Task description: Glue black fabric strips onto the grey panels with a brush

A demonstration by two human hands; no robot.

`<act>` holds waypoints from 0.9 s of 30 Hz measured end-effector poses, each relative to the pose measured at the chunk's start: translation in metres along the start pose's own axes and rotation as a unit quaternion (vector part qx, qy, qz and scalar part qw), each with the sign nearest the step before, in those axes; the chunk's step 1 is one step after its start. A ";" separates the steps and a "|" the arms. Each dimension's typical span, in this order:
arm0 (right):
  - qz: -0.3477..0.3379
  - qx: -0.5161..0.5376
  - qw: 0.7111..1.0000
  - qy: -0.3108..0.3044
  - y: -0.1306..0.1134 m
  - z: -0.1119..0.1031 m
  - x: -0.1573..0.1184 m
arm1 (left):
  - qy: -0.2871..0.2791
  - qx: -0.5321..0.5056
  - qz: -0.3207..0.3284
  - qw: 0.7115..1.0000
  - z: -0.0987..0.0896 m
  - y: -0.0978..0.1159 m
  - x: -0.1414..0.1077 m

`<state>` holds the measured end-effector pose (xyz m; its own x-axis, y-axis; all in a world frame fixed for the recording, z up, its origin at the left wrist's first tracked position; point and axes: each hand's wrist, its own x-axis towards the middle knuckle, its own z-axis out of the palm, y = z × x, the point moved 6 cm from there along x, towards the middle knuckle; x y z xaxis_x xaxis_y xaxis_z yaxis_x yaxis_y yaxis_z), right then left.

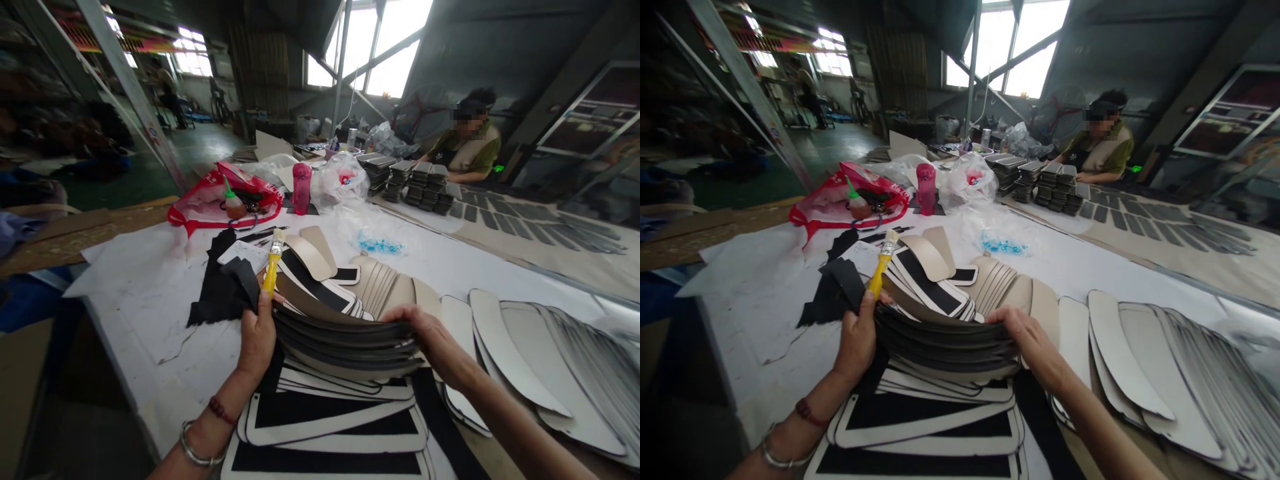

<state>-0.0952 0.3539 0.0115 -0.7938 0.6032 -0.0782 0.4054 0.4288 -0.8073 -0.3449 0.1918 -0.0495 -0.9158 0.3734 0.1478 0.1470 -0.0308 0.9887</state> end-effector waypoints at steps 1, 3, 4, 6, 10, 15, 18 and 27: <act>-0.006 0.006 1.000 -0.014 -0.004 0.006 -0.003 | 0.010 -0.004 -0.002 1.000 -0.002 0.000 0.000; -0.027 0.011 0.998 -0.047 -0.014 0.014 -0.007 | 0.031 -0.011 -0.005 0.999 -0.004 0.001 0.000; -0.036 0.004 0.997 -0.061 -0.018 0.014 -0.008 | 0.039 -0.015 -0.007 0.999 -0.005 0.001 0.000; -0.040 -0.017 0.995 -0.090 -0.026 0.012 -0.009 | 0.043 -0.025 -0.013 0.999 -0.005 0.001 -0.001; -0.037 -0.182 0.974 -0.127 -0.041 0.017 -0.004 | 0.042 -0.050 -0.023 0.998 -0.004 -0.001 -0.001; -0.120 -0.398 0.903 -0.106 -0.059 0.064 -0.001 | 0.052 -0.065 -0.026 0.996 -0.008 -0.001 -0.002; -0.151 -0.433 0.883 -0.103 -0.053 0.088 0.003 | 0.055 -0.075 -0.025 0.995 -0.011 -0.002 -0.003; -0.198 -0.437 0.875 -0.067 -0.043 0.073 0.006 | 0.054 -0.180 -0.036 0.982 -0.035 0.006 0.002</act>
<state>-0.1502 0.2904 0.0031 -0.9725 0.2327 -0.0089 0.2328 0.9719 -0.0352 -0.3592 0.1599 -0.0426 -0.9560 0.2871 0.0602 -0.0430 -0.3401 0.9394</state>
